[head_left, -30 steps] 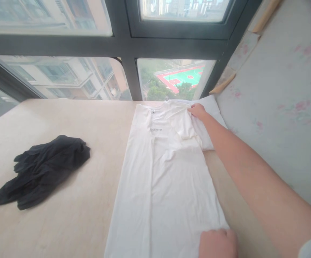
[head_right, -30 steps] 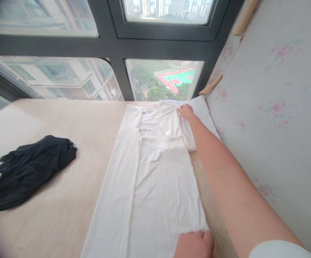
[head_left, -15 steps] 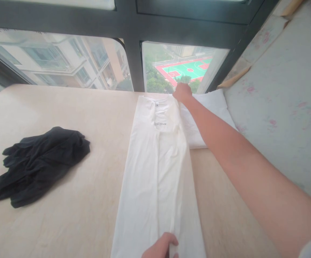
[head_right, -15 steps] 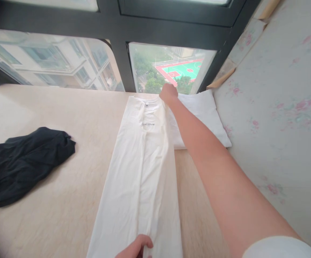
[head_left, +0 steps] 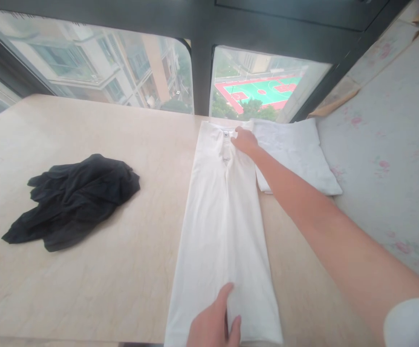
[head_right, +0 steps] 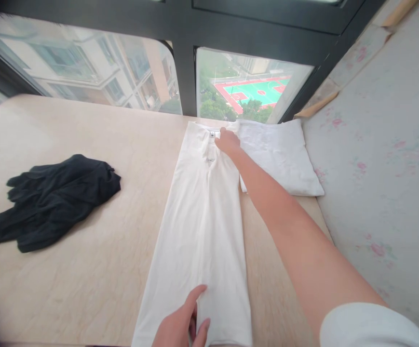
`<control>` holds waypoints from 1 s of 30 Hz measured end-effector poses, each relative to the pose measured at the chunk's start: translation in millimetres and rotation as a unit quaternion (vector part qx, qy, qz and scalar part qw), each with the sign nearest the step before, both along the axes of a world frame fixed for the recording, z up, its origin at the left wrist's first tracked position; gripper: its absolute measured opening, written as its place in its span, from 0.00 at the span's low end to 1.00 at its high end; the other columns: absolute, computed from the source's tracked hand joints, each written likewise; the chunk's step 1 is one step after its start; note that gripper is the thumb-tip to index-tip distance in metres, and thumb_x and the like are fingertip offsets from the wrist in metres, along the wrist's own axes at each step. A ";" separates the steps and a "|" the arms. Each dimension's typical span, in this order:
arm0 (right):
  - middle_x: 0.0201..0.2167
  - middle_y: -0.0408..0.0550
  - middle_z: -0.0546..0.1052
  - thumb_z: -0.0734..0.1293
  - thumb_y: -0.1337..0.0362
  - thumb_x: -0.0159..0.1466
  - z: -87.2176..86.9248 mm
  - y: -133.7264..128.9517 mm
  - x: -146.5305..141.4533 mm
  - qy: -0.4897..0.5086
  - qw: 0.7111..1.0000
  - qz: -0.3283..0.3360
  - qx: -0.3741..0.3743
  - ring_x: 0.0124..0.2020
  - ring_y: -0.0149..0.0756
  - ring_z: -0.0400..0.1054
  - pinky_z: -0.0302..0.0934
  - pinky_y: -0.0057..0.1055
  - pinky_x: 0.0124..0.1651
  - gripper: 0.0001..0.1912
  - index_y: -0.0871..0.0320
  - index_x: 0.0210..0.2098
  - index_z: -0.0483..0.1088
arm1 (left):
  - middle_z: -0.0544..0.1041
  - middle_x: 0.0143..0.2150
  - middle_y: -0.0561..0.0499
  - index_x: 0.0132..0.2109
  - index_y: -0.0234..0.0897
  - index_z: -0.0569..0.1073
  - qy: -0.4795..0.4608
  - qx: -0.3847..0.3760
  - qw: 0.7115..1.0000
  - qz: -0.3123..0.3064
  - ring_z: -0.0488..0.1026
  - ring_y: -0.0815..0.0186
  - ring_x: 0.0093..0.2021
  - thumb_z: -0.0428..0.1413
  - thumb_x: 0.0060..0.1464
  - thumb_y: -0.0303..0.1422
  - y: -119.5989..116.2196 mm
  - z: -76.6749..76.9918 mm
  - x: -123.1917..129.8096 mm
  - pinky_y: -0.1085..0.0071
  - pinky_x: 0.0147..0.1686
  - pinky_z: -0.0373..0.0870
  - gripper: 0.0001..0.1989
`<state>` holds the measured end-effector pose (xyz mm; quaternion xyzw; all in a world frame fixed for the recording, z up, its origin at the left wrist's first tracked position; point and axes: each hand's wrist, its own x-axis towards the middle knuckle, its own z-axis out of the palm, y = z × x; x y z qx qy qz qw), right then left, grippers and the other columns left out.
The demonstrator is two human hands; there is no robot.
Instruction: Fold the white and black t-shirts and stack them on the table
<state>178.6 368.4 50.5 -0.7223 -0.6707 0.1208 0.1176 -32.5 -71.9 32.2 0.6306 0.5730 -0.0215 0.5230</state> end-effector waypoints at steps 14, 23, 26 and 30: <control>0.70 0.55 0.53 0.56 0.52 0.68 -61.7 -160.9 -44.1 -0.019 0.991 0.109 0.080 0.71 0.54 0.44 0.39 0.55 0.69 0.30 0.53 0.67 0.58 | 0.53 0.73 0.44 0.68 0.44 0.61 0.164 0.454 0.873 -0.072 0.46 0.43 0.72 0.49 0.62 0.47 133.6 -14.9 -4.3 0.39 0.67 0.41 0.30; 0.71 0.56 0.51 0.56 0.53 0.69 -60.0 -140.4 -84.4 0.001 0.989 0.131 0.074 0.72 0.54 0.42 0.35 0.55 0.70 0.30 0.56 0.67 0.57 | 0.52 0.73 0.44 0.69 0.43 0.60 0.218 0.462 0.857 -0.066 0.47 0.44 0.72 0.48 0.63 0.47 140.1 -17.7 -39.7 0.41 0.67 0.42 0.30; 0.71 0.56 0.52 0.56 0.52 0.69 -57.9 -139.2 -89.3 0.020 0.990 0.122 0.072 0.72 0.53 0.42 0.35 0.55 0.70 0.30 0.55 0.67 0.57 | 0.55 0.72 0.42 0.67 0.41 0.63 0.203 0.464 0.860 -0.070 0.49 0.46 0.71 0.49 0.63 0.46 144.8 -16.5 -48.6 0.43 0.67 0.44 0.29; 0.68 0.56 0.58 0.55 0.55 0.69 -50.9 -150.6 -81.0 0.073 0.985 0.116 0.104 0.70 0.48 0.48 0.42 0.49 0.70 0.28 0.57 0.66 0.58 | 0.68 0.64 0.39 0.60 0.35 0.69 0.145 0.462 0.875 -0.023 0.62 0.52 0.65 0.48 0.64 0.36 127.4 -9.3 -51.4 0.51 0.64 0.56 0.20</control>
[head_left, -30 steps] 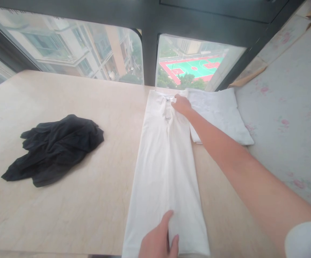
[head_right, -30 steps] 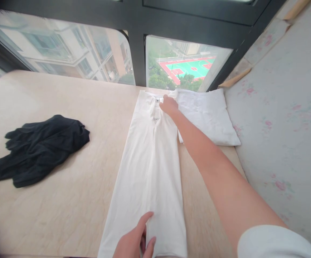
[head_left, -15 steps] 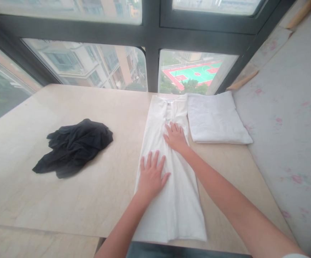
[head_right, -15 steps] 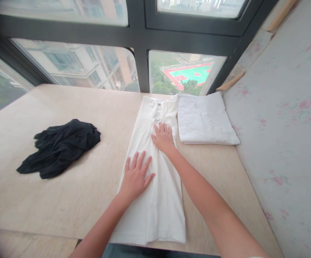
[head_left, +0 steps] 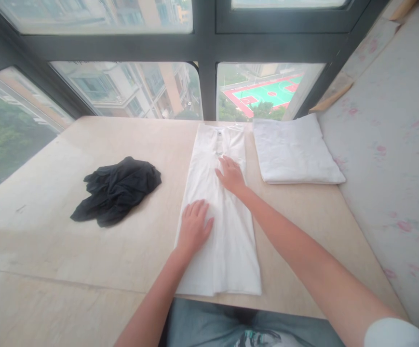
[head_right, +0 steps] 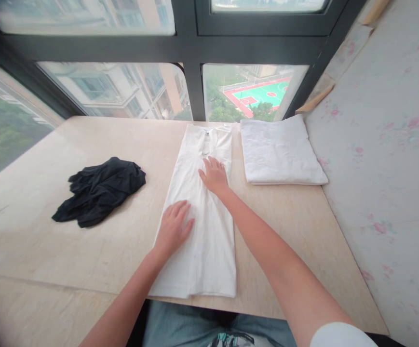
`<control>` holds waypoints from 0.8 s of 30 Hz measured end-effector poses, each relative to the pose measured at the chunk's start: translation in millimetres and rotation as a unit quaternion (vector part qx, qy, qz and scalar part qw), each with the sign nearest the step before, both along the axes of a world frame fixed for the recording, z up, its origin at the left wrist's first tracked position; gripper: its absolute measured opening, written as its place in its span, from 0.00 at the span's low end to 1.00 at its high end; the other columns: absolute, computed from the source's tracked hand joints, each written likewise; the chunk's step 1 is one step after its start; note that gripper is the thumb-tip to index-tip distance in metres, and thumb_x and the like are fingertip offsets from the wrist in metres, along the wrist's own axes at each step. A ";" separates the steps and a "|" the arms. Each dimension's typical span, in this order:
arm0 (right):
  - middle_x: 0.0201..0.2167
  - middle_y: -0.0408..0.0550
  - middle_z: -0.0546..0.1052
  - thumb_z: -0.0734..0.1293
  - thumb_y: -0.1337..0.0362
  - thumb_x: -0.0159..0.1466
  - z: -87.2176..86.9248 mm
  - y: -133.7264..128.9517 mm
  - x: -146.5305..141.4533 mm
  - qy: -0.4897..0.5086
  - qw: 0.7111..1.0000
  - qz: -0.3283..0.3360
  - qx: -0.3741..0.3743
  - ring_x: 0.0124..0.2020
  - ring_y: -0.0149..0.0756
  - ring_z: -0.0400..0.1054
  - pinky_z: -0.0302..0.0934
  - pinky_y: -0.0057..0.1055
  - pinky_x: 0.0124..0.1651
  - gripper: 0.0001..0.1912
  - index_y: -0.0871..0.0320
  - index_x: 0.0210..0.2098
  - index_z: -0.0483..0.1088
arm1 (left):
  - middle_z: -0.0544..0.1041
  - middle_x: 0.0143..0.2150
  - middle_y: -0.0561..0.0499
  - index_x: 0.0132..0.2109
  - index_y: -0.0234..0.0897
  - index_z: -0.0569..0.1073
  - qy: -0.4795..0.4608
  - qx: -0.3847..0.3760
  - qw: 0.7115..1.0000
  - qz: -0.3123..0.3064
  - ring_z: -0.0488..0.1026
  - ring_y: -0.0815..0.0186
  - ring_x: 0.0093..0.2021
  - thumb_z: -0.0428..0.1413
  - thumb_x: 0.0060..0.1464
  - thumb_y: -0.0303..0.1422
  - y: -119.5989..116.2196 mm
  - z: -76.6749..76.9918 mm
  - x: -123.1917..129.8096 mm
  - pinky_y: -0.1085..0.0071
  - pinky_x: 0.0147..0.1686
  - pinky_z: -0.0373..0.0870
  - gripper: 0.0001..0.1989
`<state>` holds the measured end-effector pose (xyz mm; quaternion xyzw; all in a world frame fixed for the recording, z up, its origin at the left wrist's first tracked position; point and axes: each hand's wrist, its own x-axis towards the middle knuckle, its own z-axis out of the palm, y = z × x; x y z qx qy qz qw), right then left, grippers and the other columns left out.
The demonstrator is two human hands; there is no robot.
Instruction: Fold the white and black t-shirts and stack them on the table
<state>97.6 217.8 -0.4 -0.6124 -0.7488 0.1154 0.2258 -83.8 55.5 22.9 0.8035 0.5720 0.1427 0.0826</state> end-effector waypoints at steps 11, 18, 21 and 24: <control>0.50 0.54 0.75 0.58 0.65 0.64 -11.2 -119.2 57.9 0.153 0.983 -0.021 0.100 0.53 0.44 0.68 0.62 0.46 0.60 0.19 0.58 0.53 0.69 | 0.79 0.43 0.43 0.60 0.34 0.67 -0.077 -0.229 0.968 0.072 0.77 0.57 0.44 0.48 0.63 0.35 -115.3 24.6 31.0 0.63 0.42 0.72 0.21; 0.47 0.53 0.77 0.59 0.65 0.64 -17.1 -153.3 71.3 0.202 0.973 -0.060 0.090 0.51 0.43 0.69 0.63 0.45 0.57 0.17 0.58 0.50 0.71 | 0.75 0.55 0.42 0.63 0.36 0.65 -0.177 -0.228 0.954 0.088 0.75 0.60 0.51 0.46 0.62 0.33 -129.1 18.4 34.8 0.65 0.49 0.70 0.23; 0.47 0.54 0.77 0.60 0.63 0.63 -16.0 -152.6 71.6 0.251 0.962 -0.093 0.048 0.49 0.43 0.71 0.65 0.45 0.55 0.17 0.59 0.49 0.72 | 0.77 0.48 0.43 0.65 0.35 0.62 -0.143 -0.260 0.950 0.103 0.76 0.60 0.45 0.46 0.62 0.34 -124.9 23.7 27.8 0.66 0.44 0.70 0.26; 0.47 0.55 0.77 0.60 0.60 0.62 -15.0 -143.4 74.2 0.304 0.944 -0.127 -0.001 0.48 0.42 0.72 0.67 0.42 0.52 0.18 0.60 0.49 0.72 | 0.77 0.39 0.49 0.66 0.37 0.61 -0.112 -0.289 0.944 0.116 0.75 0.62 0.38 0.47 0.61 0.35 -115.2 30.5 20.8 0.66 0.40 0.69 0.27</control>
